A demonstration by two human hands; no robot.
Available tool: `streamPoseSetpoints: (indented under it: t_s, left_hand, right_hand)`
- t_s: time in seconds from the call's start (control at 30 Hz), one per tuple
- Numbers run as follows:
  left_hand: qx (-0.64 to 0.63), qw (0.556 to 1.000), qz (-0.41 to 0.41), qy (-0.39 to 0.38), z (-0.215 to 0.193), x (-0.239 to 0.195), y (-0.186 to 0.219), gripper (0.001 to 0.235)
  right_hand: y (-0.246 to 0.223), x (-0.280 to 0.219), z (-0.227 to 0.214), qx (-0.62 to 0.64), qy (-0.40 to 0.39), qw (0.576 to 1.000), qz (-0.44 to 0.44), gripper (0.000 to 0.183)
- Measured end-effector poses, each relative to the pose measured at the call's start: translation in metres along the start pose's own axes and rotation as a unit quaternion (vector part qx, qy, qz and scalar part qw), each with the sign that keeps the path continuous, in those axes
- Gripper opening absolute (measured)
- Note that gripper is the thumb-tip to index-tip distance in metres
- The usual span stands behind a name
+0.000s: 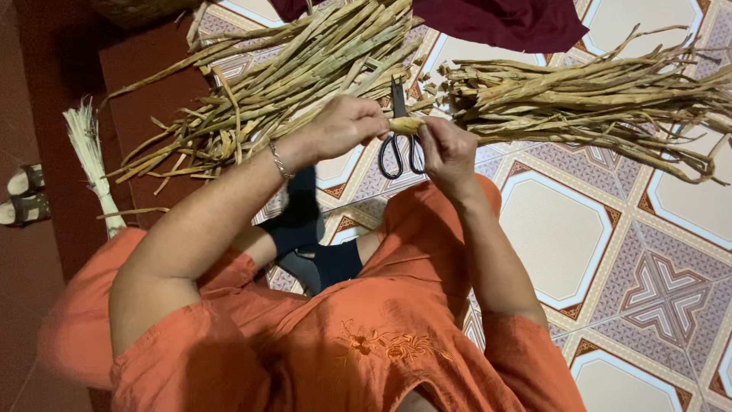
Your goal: The person sits on a tiled floor and uses scissors to cut dried sticks into shorter pieces. They handle the sticks one at a time, trim them, and place the cut pieces into a pile.
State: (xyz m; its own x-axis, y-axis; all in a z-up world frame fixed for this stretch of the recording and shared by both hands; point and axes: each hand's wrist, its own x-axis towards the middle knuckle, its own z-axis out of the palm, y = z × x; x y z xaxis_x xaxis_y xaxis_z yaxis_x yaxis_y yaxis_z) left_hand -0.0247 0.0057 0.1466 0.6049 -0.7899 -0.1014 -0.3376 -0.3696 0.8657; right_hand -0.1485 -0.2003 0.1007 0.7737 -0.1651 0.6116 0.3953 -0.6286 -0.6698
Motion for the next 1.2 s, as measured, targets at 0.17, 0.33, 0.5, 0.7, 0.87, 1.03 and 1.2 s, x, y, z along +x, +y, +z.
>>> streamPoseSetpoints:
  t_s: [0.17,0.33,0.5,0.7,0.87,1.03,1.2]
  left_hand:
    - [-0.342,0.932,-0.105,0.05,-0.01,-0.001,-0.013,0.018]
    - [-0.041,0.983,0.068,0.167,-0.018,0.005,-0.024,0.017]
    - [0.286,0.912,0.208,0.209,-0.045,0.001,-0.024,0.024]
    - [0.355,0.878,0.25,0.202,-0.05,0.005,-0.051,0.014]
    - [-0.042,0.99,0.036,0.127,-0.013,0.014,-0.093,0.011]
    - [-0.567,0.812,-0.139,0.021,0.016,0.009,-0.111,0.015]
    - [-0.481,0.861,-0.106,0.129,0.013,0.014,-0.102,0.006]
  right_hand:
    - [-0.012,0.017,0.014,0.028,-0.029,0.998,-0.054,0.021]
    - [0.016,0.027,0.053,0.04,-0.028,0.998,0.05,0.012]
    - [0.057,0.033,0.078,0.153,-0.065,0.979,0.116,0.014]
    - [0.071,0.033,0.082,0.206,-0.183,0.949,0.153,0.017]
    - [0.059,0.03,0.083,-0.028,-0.127,0.991,0.028,0.014]
    - [0.051,0.034,0.084,-0.064,-0.078,0.995,-0.014,0.022]
    - [0.052,0.024,0.085,-0.028,-0.099,0.994,-0.024,0.022]
